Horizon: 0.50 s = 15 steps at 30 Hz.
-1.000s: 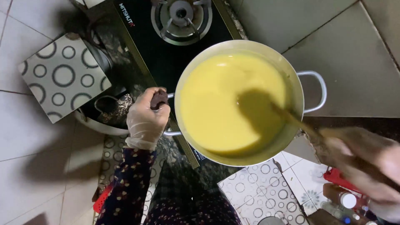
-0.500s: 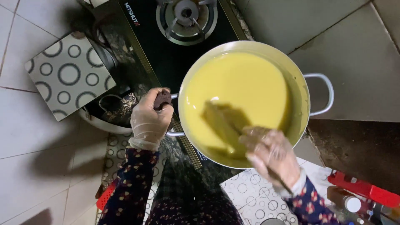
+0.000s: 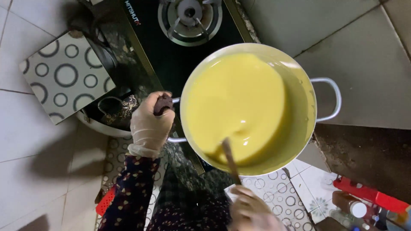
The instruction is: Stirring a yellow liquid in a large pot on a stove using a wooden spoon
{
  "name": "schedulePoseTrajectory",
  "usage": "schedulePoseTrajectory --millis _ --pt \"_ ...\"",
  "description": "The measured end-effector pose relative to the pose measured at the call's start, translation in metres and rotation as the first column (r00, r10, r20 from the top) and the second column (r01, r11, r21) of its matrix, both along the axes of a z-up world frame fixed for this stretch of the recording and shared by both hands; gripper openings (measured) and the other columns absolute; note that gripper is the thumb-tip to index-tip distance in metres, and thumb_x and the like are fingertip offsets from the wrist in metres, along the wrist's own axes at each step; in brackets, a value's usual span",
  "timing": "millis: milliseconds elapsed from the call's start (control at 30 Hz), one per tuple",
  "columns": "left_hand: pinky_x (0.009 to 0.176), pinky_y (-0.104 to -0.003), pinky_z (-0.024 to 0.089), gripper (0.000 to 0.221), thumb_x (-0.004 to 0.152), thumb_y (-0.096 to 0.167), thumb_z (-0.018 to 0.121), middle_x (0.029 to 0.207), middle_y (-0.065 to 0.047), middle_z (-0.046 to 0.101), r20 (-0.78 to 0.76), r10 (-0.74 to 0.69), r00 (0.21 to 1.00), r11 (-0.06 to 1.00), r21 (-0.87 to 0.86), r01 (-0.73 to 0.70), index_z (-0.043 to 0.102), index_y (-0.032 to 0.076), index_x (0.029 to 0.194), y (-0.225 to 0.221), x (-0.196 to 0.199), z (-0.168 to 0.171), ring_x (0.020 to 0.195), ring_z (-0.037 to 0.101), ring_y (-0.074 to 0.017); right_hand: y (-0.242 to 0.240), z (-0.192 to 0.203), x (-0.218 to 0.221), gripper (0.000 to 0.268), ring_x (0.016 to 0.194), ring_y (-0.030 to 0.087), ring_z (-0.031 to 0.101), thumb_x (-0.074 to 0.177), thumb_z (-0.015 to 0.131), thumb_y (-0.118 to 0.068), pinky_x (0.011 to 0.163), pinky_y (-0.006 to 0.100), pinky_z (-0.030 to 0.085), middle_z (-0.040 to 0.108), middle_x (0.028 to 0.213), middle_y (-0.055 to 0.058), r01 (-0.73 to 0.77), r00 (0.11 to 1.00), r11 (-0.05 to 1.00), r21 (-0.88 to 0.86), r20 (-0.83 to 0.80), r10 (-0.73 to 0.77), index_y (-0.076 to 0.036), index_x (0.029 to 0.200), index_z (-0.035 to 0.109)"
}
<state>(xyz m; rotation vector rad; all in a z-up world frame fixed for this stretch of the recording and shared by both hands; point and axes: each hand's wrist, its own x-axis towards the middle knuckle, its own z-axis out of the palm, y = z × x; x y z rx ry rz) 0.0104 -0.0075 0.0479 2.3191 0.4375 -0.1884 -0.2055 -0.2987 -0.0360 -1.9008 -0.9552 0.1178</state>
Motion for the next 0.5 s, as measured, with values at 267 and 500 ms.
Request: schedulePoseTrajectory --millis 267,500 --pt "0.092 -0.038 0.056 0.041 0.078 0.018 0.052 0.104 0.0 0.078 -0.068 0.04 0.997 0.995 -0.085 -0.046 0.075 0.02 0.112 -0.003 -0.001 0.014 0.096 0.072 -0.0233 0.005 0.062 0.087 0.071 0.067 0.016 0.033 0.094 -0.007 -0.075 0.079 0.036 0.041 0.03 0.069 -0.004 0.258 0.935 0.965 0.055 0.237 -0.264 -0.019 0.072 0.029" --pt "0.086 -0.034 0.057 0.043 0.077 0.014 0.052 0.101 0.001 0.079 -0.041 0.051 0.998 0.994 -0.097 -0.055 0.075 0.022 0.112 -0.001 0.0 0.004 0.091 0.072 -0.0209 0.033 0.076 0.047 0.014 0.07 0.014 0.042 0.1 0.054 -0.018 0.084 0.032 0.04 0.037 0.073 -0.004 0.247 0.969 0.963 -0.111 0.054 -0.242 -0.02 0.113 0.06"
